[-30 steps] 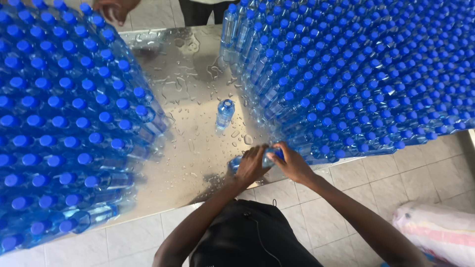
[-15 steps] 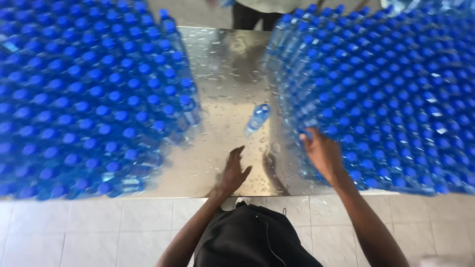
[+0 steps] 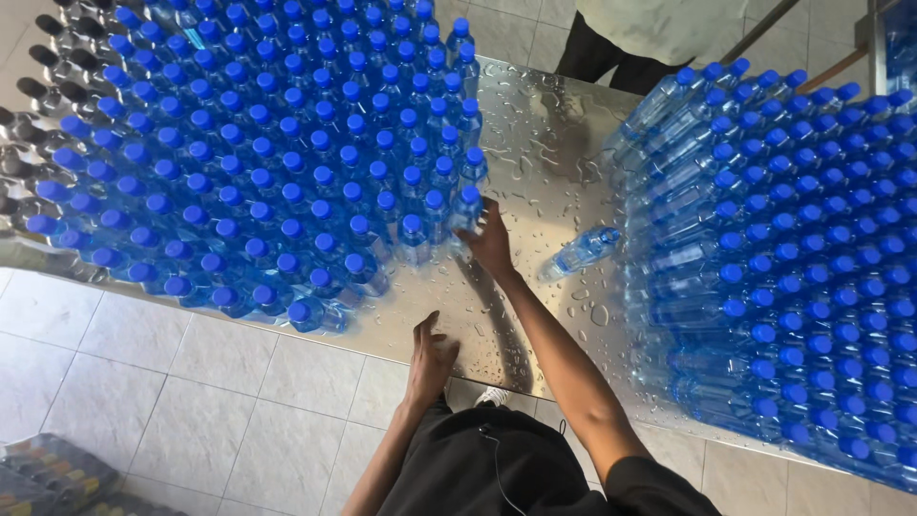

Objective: The person stands at a metal table filled with blue-capped water bottles and repeatedly picks up bottles to screw on caps by hand. The person handles the bottles one at a time, placing them back on the table after securing the lids.

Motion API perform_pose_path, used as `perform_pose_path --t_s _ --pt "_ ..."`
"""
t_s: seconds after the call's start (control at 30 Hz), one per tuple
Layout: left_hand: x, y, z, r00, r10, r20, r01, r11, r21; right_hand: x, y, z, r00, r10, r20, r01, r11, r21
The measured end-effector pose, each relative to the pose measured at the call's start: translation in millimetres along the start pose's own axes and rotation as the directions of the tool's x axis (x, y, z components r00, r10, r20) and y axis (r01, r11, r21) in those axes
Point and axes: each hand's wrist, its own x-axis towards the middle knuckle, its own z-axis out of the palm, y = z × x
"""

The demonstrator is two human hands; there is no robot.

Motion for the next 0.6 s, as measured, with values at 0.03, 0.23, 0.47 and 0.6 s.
perform_pose_path --t_s 0.03,0.23,0.47,0.6 --pt "5.9 1.9 -1.1 1.000 -0.004 -0.001 0.004 1.000 -0.005 -13.6 -1.3 -4.9 1.000 0.002 0.004 -0.001 1.000 -0.004" --pt "39.9 63.0 -14.7 0.999 0.005 0.033 -0.001 0.994 -0.106 -125.4 -33.4 -64.7 0.984 0.034 0.175 -0.022 0.997 -0.073" --pt "84.1 52.5 13.9 0.869 0.423 0.255 -0.408 0.906 -0.112 -151.6 -108.5 -131.3 0.848 -0.067 0.526 0.416 0.698 -0.583" --pt "102.0 24.2 46.5 0.900 0.248 0.358 -0.240 0.968 -0.067 -126.7 -98.2 -139.0 0.542 -0.214 0.813 0.839 0.075 -0.539"
